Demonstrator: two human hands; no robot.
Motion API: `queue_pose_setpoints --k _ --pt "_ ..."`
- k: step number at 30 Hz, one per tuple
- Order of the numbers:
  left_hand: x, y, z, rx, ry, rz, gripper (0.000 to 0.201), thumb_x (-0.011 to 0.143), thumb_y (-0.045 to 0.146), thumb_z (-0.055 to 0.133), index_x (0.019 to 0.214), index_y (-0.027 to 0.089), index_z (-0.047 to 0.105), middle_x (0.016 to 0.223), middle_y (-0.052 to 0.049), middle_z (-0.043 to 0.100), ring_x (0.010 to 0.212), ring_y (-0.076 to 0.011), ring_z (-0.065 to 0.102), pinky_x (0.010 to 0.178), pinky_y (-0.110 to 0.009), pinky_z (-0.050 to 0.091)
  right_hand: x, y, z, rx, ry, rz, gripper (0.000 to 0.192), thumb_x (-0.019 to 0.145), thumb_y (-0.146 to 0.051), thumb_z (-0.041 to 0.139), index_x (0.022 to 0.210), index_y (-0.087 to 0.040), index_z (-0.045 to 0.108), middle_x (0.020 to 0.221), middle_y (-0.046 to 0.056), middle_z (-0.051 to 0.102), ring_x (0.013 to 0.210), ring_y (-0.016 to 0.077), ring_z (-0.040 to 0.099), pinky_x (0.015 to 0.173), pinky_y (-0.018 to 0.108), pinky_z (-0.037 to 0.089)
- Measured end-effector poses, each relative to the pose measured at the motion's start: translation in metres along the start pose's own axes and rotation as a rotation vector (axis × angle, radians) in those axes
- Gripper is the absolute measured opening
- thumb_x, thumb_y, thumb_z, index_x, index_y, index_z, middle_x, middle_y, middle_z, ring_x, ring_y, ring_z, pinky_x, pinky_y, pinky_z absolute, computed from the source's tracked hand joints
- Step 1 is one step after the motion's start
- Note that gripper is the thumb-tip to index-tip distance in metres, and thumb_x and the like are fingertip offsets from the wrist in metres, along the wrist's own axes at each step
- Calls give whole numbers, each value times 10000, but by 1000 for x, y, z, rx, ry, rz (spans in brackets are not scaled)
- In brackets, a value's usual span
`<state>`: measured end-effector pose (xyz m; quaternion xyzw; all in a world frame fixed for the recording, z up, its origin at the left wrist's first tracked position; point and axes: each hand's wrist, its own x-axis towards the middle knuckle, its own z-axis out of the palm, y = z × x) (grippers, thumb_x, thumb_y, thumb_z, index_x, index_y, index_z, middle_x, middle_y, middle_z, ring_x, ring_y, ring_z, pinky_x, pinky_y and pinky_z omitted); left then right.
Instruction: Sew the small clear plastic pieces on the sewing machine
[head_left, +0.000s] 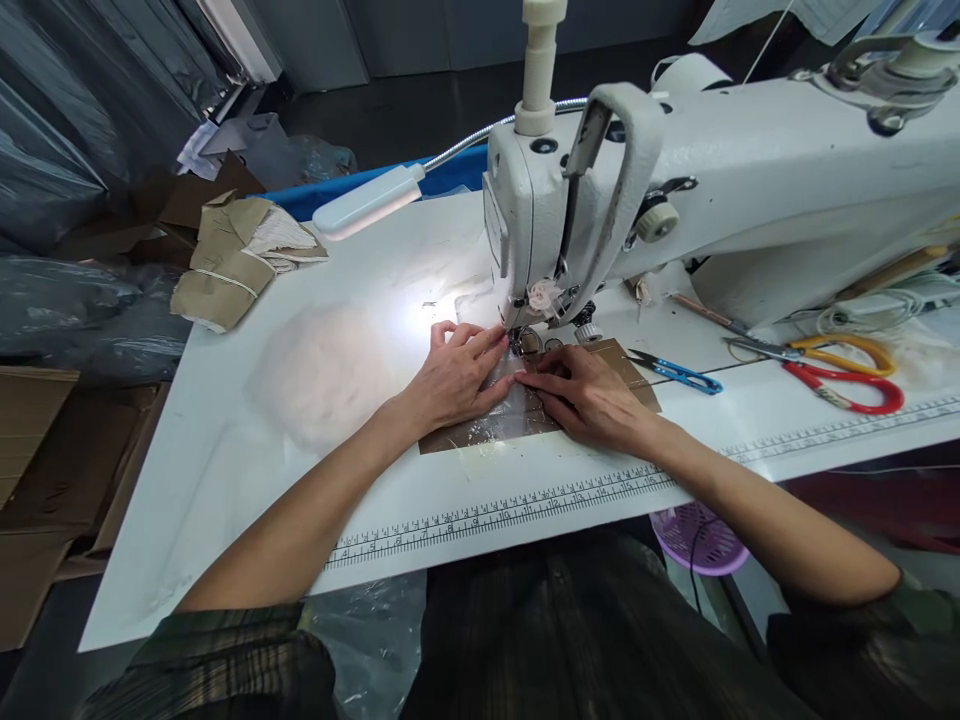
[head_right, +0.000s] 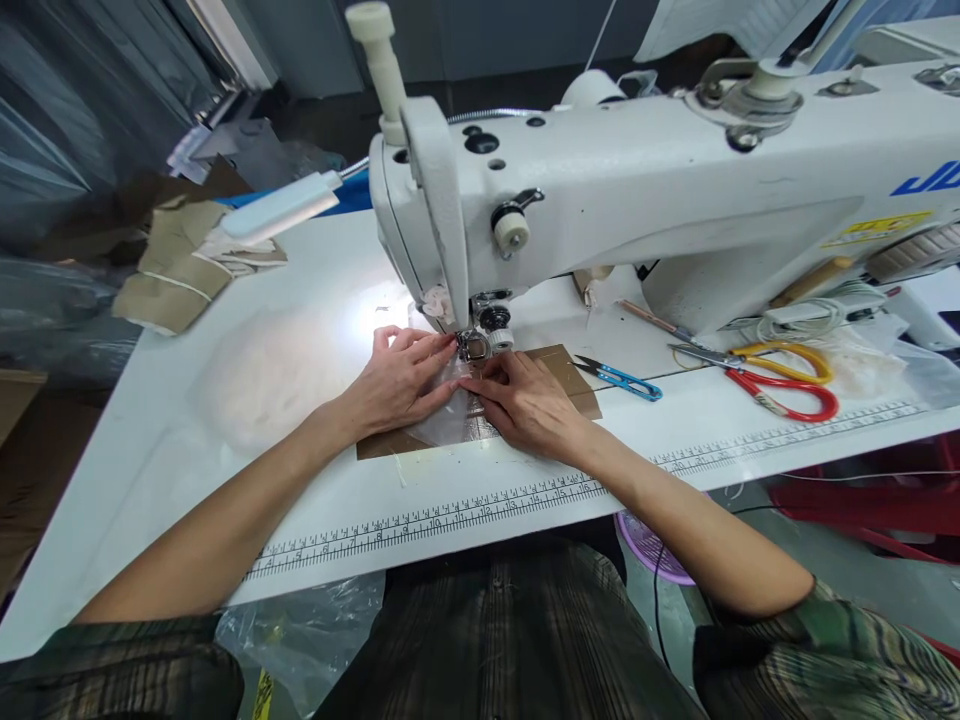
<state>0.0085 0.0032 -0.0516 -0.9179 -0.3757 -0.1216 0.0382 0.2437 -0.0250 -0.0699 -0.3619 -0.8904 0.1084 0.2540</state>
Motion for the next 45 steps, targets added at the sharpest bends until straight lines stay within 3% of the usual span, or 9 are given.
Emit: queue_pose_setpoints --k 5,8,13,17,30,35,45 --pt "0 6 -1 70 30 -5 458 983 418 423 1295 105 541 1284 -195 601 1118 -330 526 972 -547 320 0 -1 1 26 25 30 327 960 -241 505 1230 -231 689 1087 119 580 1004 254 550 895 453 498" --pt "-1 8 -1 105 121 -21 450 952 410 479 1261 94 563 1236 -202 626 1073 -326 556 940 -533 354 0 0 1 47 25 38 324 958 -245 511 1224 -228 695 1099 120 575 1004 247 554 895 443 501" --pt "0 6 1 45 243 184 198 940 243 512 985 143 677 1074 -92 730 865 -221 636 851 -438 425 0 0 0 64 35 36 320 956 -224 513 1208 -238 710 1097 119 565 999 243 550 893 442 497" --pt "1 3 2 19 267 237 177 917 249 557 952 153 702 1066 -73 747 842 -215 660 801 -425 444 -1 0 1 76 55 31 307 964 -242 519 1199 -272 713 1074 107 569 984 241 549 881 445 500" --pt "2 4 -2 22 236 158 179 897 258 574 977 179 714 1097 -76 736 917 -239 655 921 -503 437 -1 -1 3 -26 -7 54 382 981 -259 469 1334 -238 612 1132 137 555 1026 281 522 873 478 488" --pt "2 7 1 -11 233 178 178 910 185 543 916 181 722 1005 -44 755 788 -178 645 883 -442 456 0 -2 0 -54 -52 48 414 991 -264 436 1376 -184 564 1140 152 554 1030 285 521 888 468 487" --pt "0 10 -10 -89 78 119 269 908 347 555 1046 179 715 1123 -80 716 872 -220 656 970 -495 434 -2 -1 -2 -52 -49 41 388 979 -264 478 1339 -176 593 1133 146 553 1007 274 530 917 459 490"
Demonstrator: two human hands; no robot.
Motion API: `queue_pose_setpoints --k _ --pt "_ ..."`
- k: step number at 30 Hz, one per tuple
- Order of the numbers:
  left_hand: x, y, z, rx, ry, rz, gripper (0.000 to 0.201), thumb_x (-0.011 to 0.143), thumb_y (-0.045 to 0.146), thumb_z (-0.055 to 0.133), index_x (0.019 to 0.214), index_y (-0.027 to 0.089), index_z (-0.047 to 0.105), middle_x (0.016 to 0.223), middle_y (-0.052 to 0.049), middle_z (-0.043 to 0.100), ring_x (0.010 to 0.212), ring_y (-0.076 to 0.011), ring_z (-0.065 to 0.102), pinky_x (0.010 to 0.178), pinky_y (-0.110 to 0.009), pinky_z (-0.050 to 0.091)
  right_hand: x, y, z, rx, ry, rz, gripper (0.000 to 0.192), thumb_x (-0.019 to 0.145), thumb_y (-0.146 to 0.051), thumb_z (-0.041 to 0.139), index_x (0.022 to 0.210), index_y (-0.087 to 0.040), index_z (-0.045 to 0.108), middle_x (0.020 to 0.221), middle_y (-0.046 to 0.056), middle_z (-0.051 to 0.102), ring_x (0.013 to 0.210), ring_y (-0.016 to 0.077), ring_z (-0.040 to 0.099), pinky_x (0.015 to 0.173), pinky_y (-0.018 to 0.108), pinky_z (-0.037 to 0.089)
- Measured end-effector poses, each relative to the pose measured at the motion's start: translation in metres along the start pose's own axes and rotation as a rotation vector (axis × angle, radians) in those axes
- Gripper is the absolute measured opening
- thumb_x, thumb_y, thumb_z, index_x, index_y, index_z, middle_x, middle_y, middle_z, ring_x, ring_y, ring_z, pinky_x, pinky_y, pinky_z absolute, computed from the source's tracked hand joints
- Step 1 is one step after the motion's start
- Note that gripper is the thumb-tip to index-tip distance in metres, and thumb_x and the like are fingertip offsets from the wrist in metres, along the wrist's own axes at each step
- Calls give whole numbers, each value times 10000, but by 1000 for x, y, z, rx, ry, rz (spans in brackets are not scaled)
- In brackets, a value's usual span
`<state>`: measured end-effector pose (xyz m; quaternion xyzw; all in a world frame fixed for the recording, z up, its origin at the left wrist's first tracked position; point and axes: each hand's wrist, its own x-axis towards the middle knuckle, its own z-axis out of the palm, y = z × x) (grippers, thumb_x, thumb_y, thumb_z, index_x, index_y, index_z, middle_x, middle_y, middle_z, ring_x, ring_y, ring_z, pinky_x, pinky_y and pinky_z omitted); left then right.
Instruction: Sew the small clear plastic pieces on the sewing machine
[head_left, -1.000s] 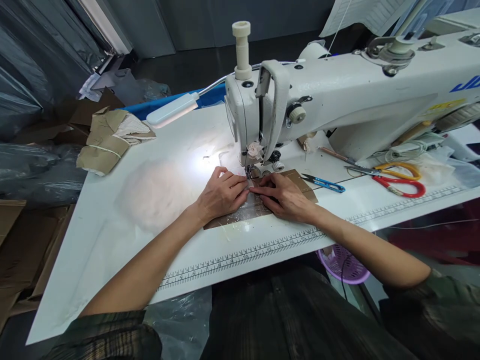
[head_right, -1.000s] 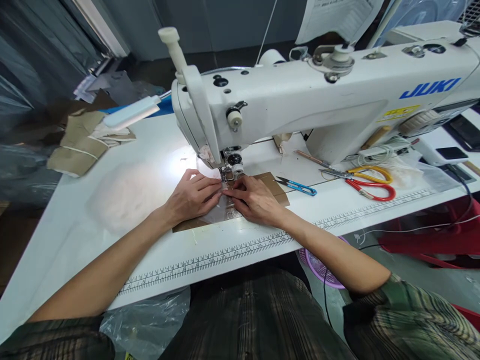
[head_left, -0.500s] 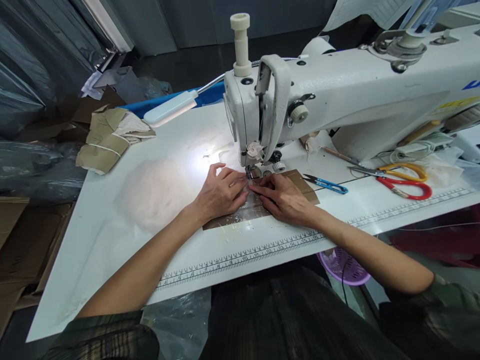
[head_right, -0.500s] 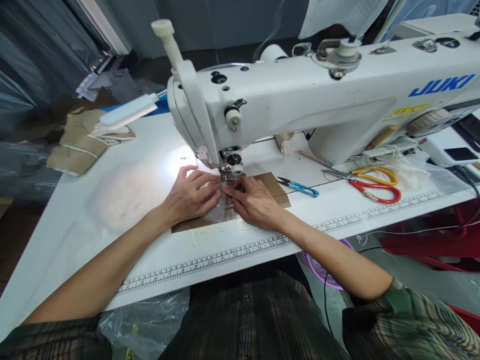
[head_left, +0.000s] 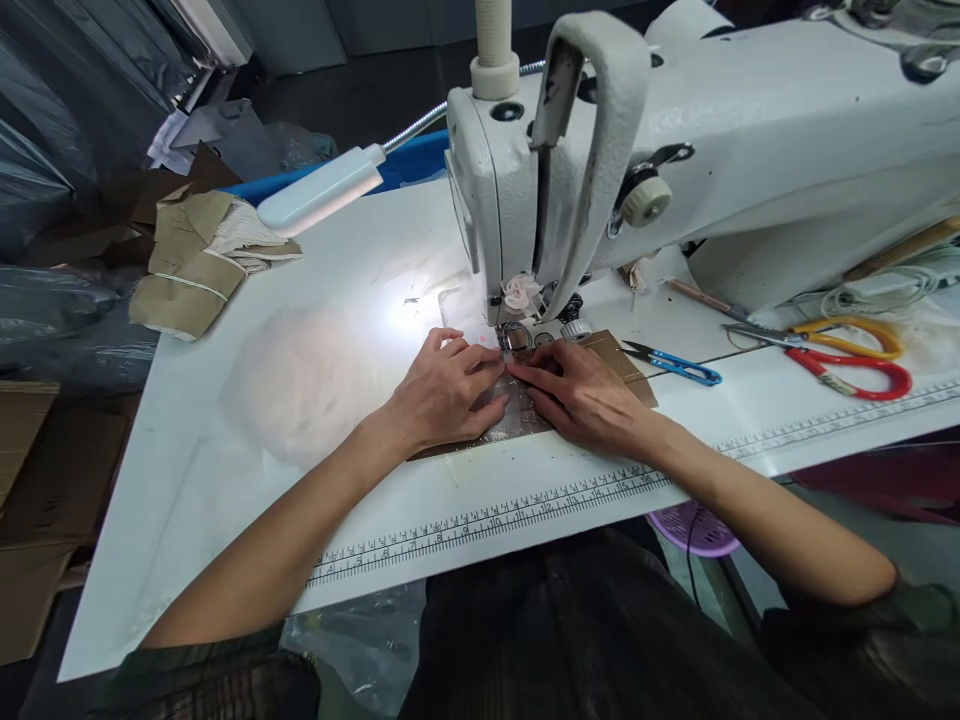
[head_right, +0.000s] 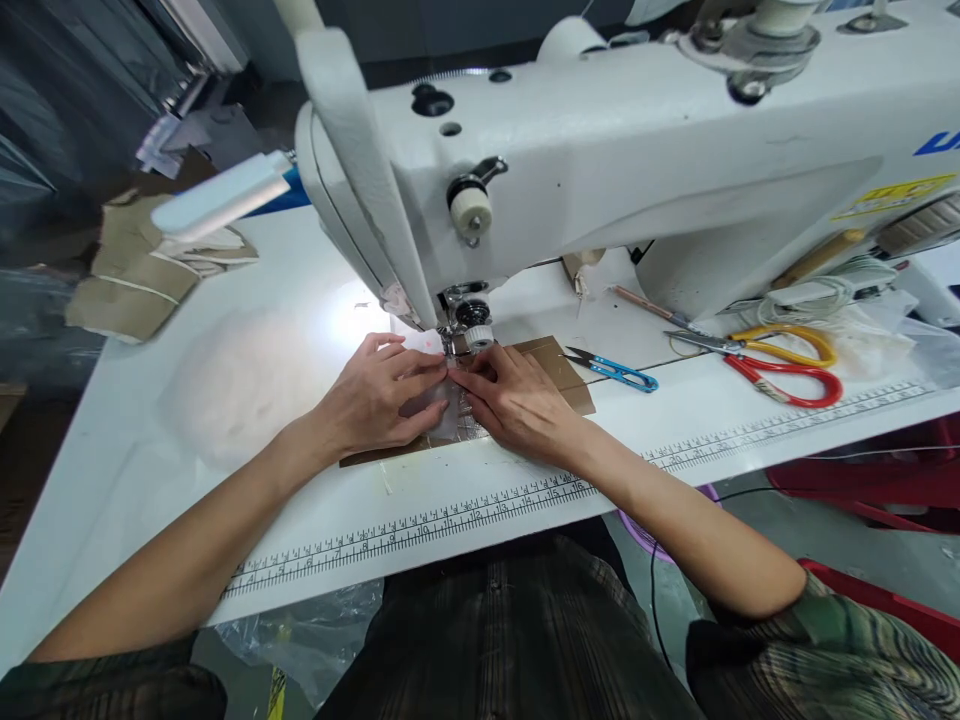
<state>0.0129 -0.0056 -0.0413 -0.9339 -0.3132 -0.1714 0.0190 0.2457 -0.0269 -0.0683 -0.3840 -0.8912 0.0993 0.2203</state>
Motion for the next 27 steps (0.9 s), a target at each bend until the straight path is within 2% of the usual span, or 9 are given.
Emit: queue_pose_setpoints --k 7,13,17,20,24,27 --pt "2 4 5 115 -28 -59 337 940 362 490 1079 144 707 1160 -110 693 920 -247 653 989 -483 427 3 -3 1 -33 -12 36 433 982 -278 470 1389 -157 555 1117 162 562 972 290 545 881 490 511" --pt "6 6 9 171 -21 -104 326 936 359 500 1054 142 713 1155 -120 693 915 -270 643 980 -520 420 -1 4 -5 130 75 73 383 988 -234 465 1330 -112 586 1158 165 571 1018 251 597 933 430 535" --pt "8 1 3 138 -5 -87 291 921 360 548 1053 153 704 1152 -130 679 926 -275 632 949 -541 427 -2 7 -9 178 98 118 355 972 -213 482 1291 -124 608 1112 144 596 997 245 618 918 427 558" --pt "8 -4 -8 137 8 -69 294 935 377 553 1059 139 673 1135 -153 660 932 -277 622 838 -486 471 -3 7 -9 188 89 116 355 972 -223 475 1296 -166 608 1143 137 596 998 252 621 917 455 560" --pt "3 -3 -20 32 3 -20 197 971 278 513 1018 139 645 1028 -124 677 876 -231 630 737 -394 503 -3 9 -10 209 89 110 348 955 -222 496 1274 -185 630 1152 135 605 1016 266 622 910 474 557" --pt "-5 4 -18 -147 -53 27 164 969 238 525 1030 149 647 1020 -99 685 915 -199 645 794 -363 534 -1 13 -14 248 63 90 333 947 -215 508 1246 -175 651 1136 133 621 1021 259 625 920 461 542"
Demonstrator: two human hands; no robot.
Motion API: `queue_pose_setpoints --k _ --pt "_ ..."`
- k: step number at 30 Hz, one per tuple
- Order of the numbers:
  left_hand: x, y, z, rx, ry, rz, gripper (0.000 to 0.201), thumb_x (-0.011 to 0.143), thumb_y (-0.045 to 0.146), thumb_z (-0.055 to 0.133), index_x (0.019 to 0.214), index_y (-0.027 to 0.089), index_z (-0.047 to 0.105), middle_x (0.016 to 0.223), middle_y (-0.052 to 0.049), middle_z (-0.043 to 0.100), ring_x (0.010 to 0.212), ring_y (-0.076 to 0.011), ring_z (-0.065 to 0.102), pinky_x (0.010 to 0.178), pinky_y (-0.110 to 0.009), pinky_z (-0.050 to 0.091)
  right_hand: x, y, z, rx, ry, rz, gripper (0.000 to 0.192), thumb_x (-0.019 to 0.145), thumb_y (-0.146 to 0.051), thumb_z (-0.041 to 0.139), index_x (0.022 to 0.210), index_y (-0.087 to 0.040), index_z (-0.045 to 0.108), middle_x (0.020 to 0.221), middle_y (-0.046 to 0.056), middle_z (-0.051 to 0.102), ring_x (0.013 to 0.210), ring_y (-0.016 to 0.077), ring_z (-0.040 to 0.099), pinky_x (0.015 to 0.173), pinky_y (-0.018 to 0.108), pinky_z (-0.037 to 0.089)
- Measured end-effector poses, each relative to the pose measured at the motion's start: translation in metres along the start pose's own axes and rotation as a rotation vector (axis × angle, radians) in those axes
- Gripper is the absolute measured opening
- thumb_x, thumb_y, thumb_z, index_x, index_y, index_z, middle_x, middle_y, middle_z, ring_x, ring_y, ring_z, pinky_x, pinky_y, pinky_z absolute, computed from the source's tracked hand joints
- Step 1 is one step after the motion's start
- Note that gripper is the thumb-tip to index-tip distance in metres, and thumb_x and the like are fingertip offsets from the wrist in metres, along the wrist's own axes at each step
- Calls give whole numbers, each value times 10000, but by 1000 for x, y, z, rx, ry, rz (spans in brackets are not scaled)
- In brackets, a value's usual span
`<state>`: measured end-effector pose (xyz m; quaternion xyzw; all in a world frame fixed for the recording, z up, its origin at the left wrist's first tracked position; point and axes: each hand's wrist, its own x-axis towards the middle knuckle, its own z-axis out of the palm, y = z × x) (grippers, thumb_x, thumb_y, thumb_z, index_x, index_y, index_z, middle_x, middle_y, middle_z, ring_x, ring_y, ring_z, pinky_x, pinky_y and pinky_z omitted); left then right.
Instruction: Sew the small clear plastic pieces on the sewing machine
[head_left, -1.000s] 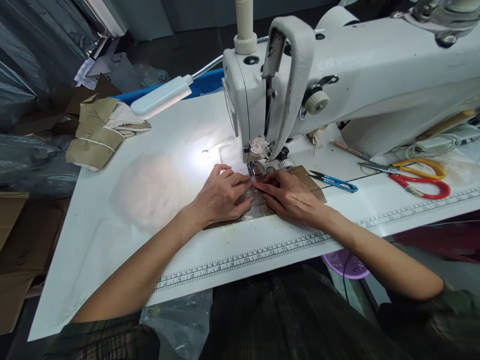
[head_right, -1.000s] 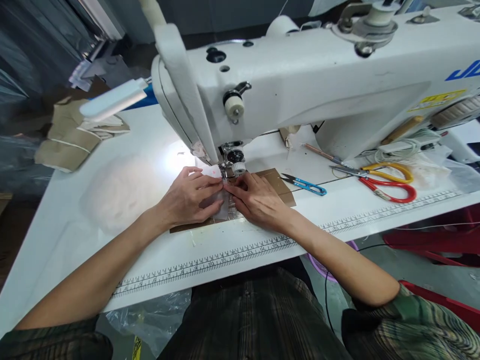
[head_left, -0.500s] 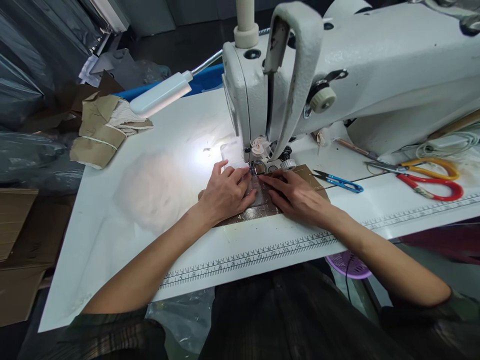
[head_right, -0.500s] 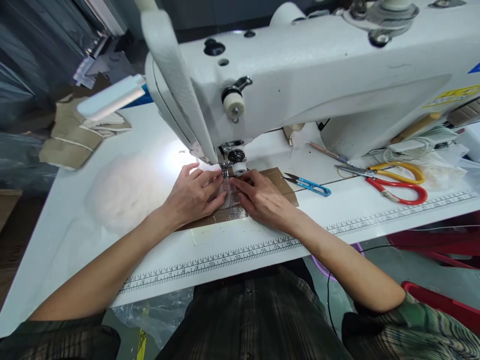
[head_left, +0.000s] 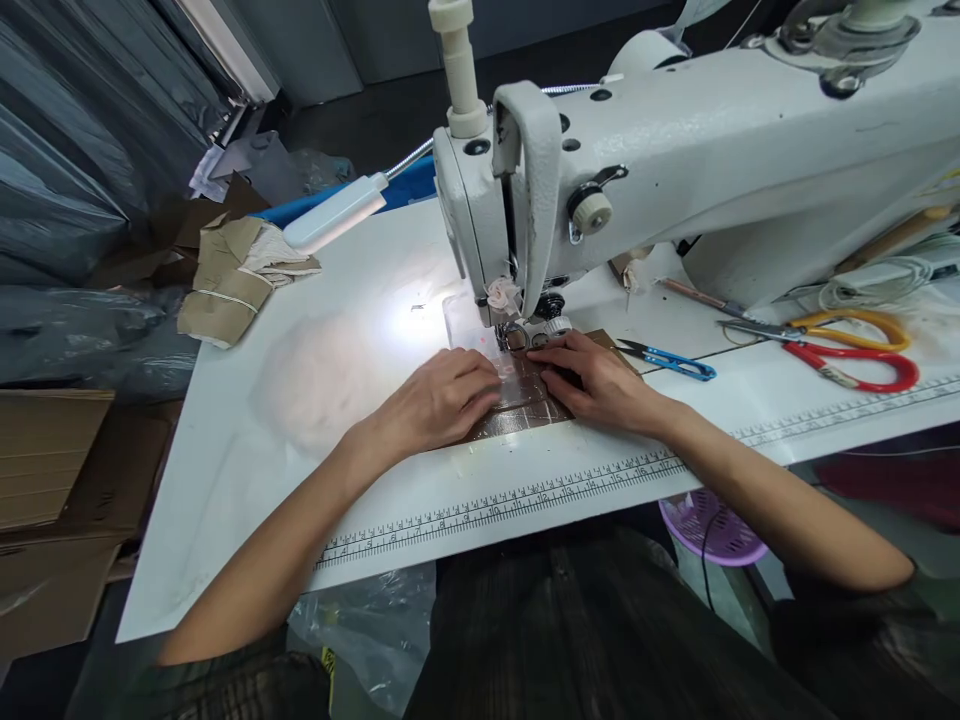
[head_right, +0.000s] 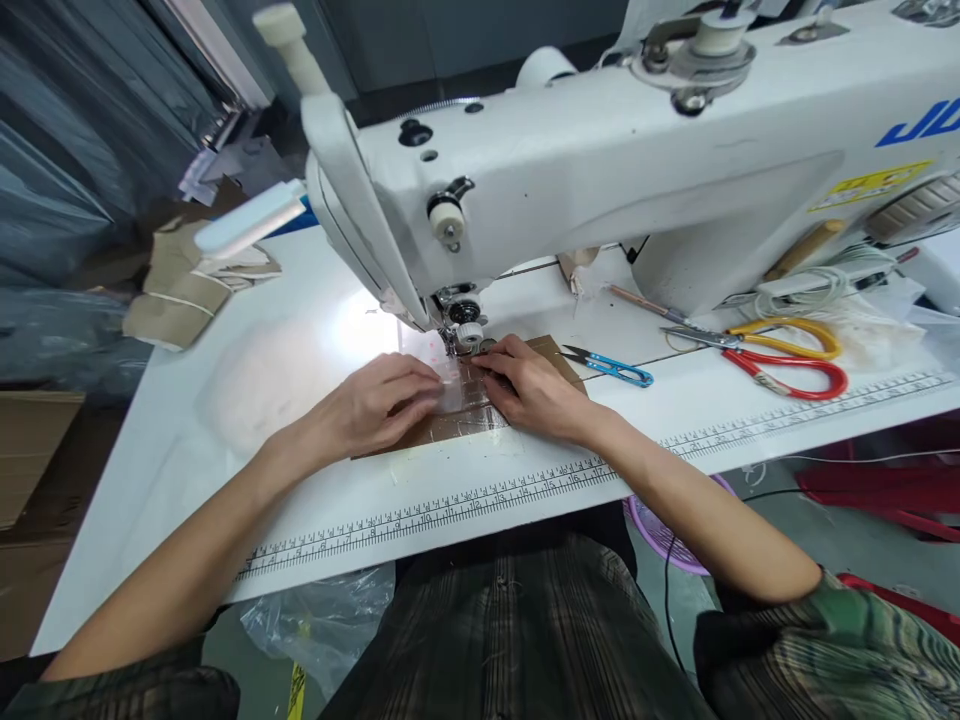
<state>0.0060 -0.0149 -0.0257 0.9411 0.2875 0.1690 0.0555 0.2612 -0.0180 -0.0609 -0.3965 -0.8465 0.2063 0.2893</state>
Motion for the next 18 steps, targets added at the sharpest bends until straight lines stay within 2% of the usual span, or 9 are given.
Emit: queue_pose_setpoints --k 4,8,10,12,14,16,18 --pt "-7 4 15 -95 18 -23 152 971 257 546 1013 164 660 1037 -85 685 936 -176 653 828 -353 539 11 1 -15 -2 -149 -33 303 946 -247 520 1193 -179 682 1083 114 664 976 242 635 890 410 528" --pt "-8 3 21 -9 74 -24 160 977 234 539 921 166 671 976 -65 703 844 -161 653 750 -337 500 30 -1 -29 -45 -329 -29 246 925 -245 529 1058 -180 727 963 85 703 877 218 639 803 338 499" --pt "-8 3 20 35 68 9 152 973 232 545 926 168 675 977 -63 711 834 -161 653 724 -331 478 38 0 -30 -12 -370 11 227 922 -238 520 964 -168 732 856 62 702 779 186 620 728 293 468" --pt "-8 3 18 79 60 42 141 965 214 549 922 175 677 987 -59 722 817 -158 653 713 -331 465 41 2 -26 44 -331 65 228 919 -243 514 918 -155 724 801 44 684 715 159 585 670 265 429" --pt "-9 4 18 134 73 64 136 948 182 548 912 181 679 984 -51 734 784 -155 652 731 -348 469 40 4 -20 87 -227 114 229 907 -245 514 927 -145 719 811 39 671 700 146 561 641 254 398" --pt "-9 7 19 177 128 66 136 925 149 548 894 180 676 962 -46 744 772 -159 657 758 -368 477 36 7 -14 104 -145 138 235 897 -249 516 941 -139 718 813 37 657 681 137 538 619 248 373" --pt "-8 10 20 193 214 20 122 902 138 559 862 180 666 938 -47 747 781 -169 667 757 -377 484 32 7 -10 99 -115 130 233 890 -252 522 939 -134 717 782 30 639 647 128 509 600 246 354"
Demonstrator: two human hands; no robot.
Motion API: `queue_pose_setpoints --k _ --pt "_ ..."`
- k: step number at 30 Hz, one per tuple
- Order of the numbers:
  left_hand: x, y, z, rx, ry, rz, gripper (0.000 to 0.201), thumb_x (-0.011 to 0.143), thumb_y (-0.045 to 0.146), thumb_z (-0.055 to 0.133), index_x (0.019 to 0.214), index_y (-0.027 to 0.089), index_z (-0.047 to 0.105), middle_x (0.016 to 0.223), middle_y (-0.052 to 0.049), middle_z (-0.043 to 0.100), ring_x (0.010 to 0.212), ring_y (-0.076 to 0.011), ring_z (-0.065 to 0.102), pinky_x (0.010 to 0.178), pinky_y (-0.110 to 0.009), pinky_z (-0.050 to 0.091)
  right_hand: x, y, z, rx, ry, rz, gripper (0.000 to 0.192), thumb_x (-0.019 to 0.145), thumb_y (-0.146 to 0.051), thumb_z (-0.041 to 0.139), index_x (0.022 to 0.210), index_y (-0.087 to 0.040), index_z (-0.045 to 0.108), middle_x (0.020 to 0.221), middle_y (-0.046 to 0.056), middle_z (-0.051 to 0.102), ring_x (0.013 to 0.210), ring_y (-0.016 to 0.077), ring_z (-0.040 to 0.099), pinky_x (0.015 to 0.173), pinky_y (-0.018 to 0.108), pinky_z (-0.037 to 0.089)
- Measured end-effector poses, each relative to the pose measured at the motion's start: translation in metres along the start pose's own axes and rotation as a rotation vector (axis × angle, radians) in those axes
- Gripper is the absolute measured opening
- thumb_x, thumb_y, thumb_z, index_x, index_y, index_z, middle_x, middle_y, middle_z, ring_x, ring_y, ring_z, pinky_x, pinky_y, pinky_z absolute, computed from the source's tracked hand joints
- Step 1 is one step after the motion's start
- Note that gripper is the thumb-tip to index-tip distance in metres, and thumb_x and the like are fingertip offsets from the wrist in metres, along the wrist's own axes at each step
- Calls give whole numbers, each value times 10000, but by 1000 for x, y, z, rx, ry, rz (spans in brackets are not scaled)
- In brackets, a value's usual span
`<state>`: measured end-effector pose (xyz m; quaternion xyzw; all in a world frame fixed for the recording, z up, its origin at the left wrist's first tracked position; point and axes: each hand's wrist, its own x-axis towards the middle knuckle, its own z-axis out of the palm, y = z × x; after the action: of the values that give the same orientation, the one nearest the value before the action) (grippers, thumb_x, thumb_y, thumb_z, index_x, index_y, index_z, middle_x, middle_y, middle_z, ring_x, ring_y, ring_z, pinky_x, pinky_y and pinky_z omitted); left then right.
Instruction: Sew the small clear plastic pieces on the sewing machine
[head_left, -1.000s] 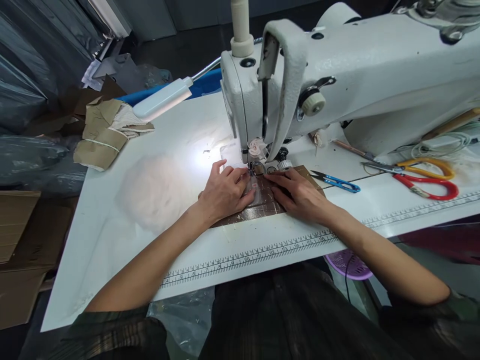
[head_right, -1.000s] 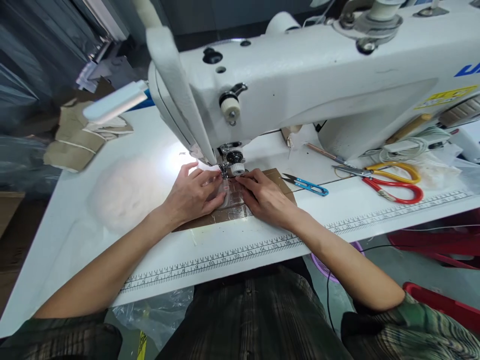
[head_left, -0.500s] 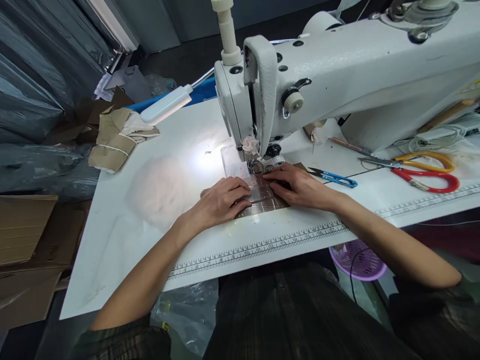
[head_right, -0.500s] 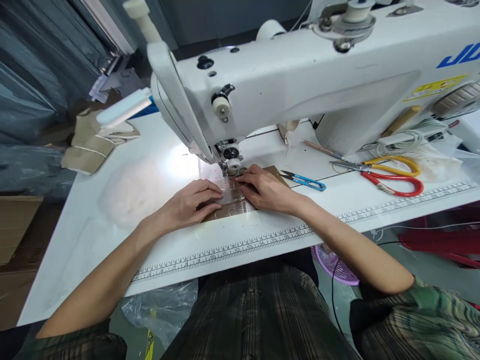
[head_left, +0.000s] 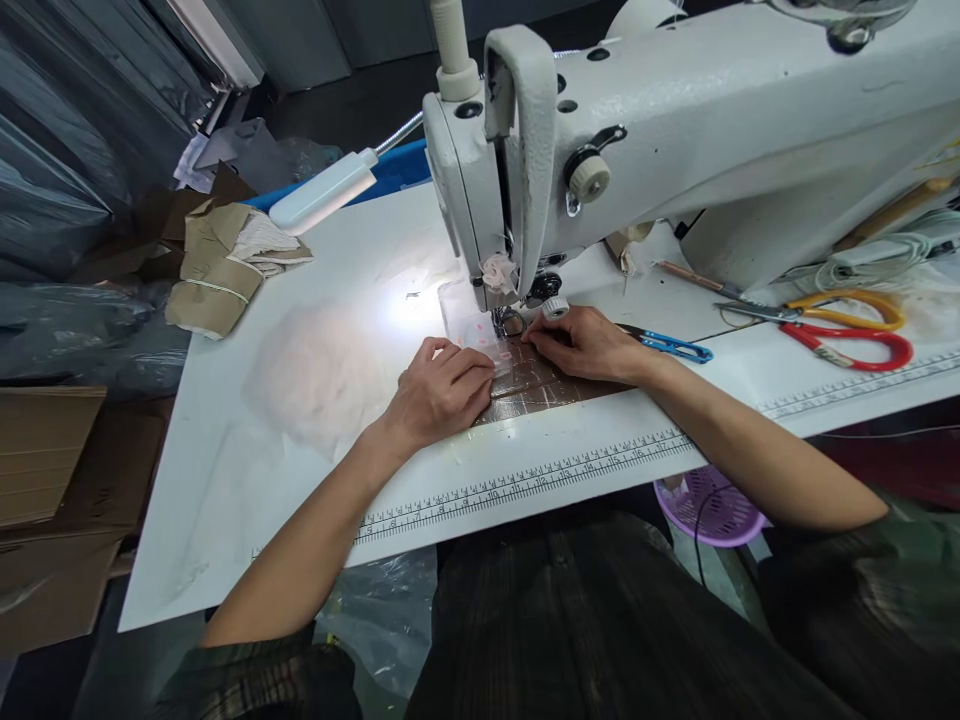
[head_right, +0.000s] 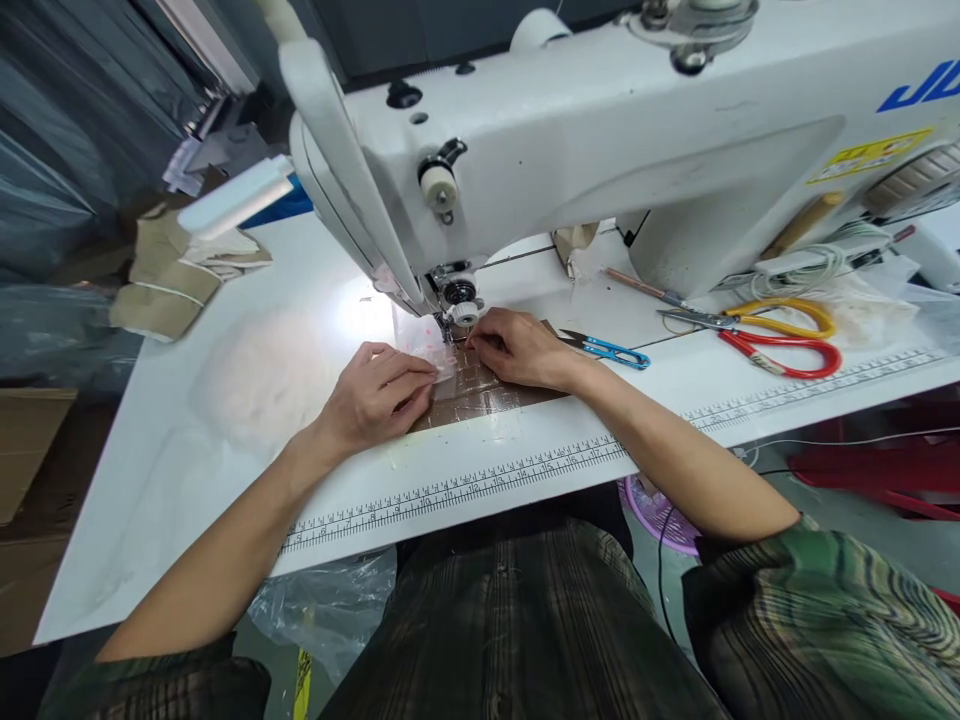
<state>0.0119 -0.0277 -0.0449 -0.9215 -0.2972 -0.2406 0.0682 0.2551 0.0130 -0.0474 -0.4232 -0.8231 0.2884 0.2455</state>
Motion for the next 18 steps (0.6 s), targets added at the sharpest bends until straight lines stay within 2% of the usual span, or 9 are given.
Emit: queue_pose_setpoints --k 2,4,10,14,18 --pt "1 3 1 3 82 -72 110 884 139 574 828 187 656 921 -50 745 786 -178 672 730 -376 490 -2 0 2 -13 19 -18 230 893 -252 520 934 -132 712 763 25 626 625 122 487 588 244 344" --pt "2 5 3 -9 112 -103 100 867 139 588 819 194 656 932 -53 744 798 -187 673 726 -382 497 -3 0 4 -38 50 -39 237 909 -253 510 947 -134 711 780 30 629 627 124 486 588 246 347" --pt "0 4 9 -30 27 21 112 878 111 569 866 183 653 976 -37 750 804 -162 670 830 -383 489 -8 3 12 -163 55 -185 356 966 -244 458 1249 -205 670 1021 79 647 755 158 562 687 271 426" --pt "0 3 9 -31 -6 37 114 891 120 562 870 183 655 962 -34 753 778 -157 669 868 -396 478 -10 7 17 -277 17 -223 374 956 -215 462 1256 -242 684 1113 111 618 855 198 580 759 309 472" --pt "0 2 7 -41 -46 23 116 895 135 570 919 198 665 962 -23 754 791 -158 669 902 -413 469 -10 8 18 -311 -1 -227 390 943 -200 469 1271 -246 676 1140 118 599 869 208 572 782 329 493"
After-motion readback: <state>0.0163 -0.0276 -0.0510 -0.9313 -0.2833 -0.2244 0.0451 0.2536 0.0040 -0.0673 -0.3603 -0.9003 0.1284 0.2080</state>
